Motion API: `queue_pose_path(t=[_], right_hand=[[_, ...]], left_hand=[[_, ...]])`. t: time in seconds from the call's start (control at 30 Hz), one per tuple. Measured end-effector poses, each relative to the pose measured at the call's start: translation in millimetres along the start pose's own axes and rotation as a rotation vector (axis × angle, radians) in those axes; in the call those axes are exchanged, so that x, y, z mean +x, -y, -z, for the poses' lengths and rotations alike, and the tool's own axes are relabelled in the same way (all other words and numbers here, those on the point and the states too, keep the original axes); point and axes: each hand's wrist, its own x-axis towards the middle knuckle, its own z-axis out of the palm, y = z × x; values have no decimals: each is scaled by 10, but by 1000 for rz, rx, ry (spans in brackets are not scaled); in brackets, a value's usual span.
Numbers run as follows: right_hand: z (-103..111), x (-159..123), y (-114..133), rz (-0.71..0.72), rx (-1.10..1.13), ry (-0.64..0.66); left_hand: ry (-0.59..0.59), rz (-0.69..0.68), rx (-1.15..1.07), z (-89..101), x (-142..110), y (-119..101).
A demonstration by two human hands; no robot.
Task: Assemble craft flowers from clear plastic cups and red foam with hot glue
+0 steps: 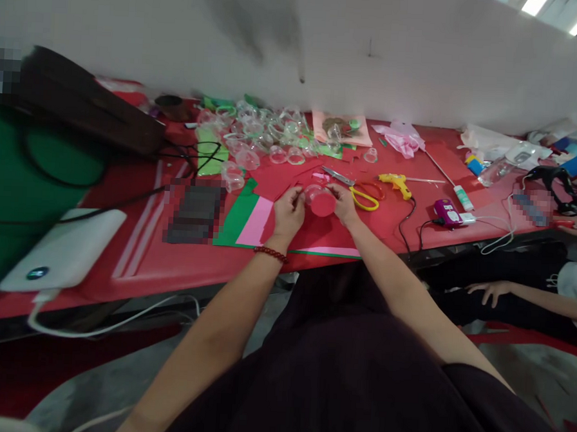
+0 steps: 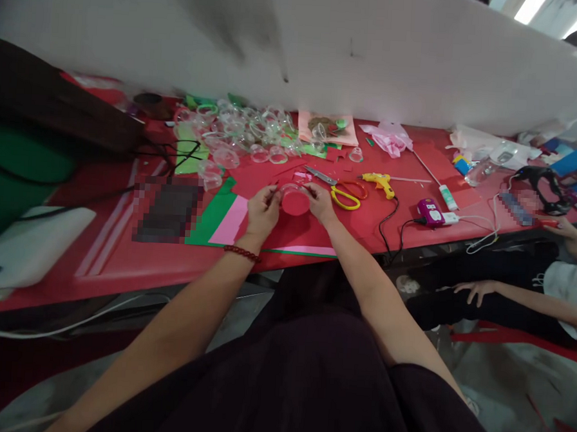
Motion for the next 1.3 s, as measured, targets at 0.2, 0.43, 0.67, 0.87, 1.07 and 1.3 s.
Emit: queue_pose_path(t=[0.2, 0.43, 0.67, 0.87, 1.07, 1.3], right_hand=[[5, -16, 6, 16, -5, 71], [-5, -50, 33, 7, 1, 38], [30, -98, 66, 61, -5, 57], [54, -107, 85, 55, -48, 58], [40, -134, 179, 45, -75, 71], [31, -129, 178, 69, -64, 75]], left_hand=[[-117, -27, -18, -2, 30, 100], [29, -11, -163, 11, -11, 86], [45, 103, -265, 1, 17, 123], [16, 130, -216, -30, 60, 151], [-12, 165, -202, -55, 61, 108], [7, 188, -185, -57, 52, 87]])
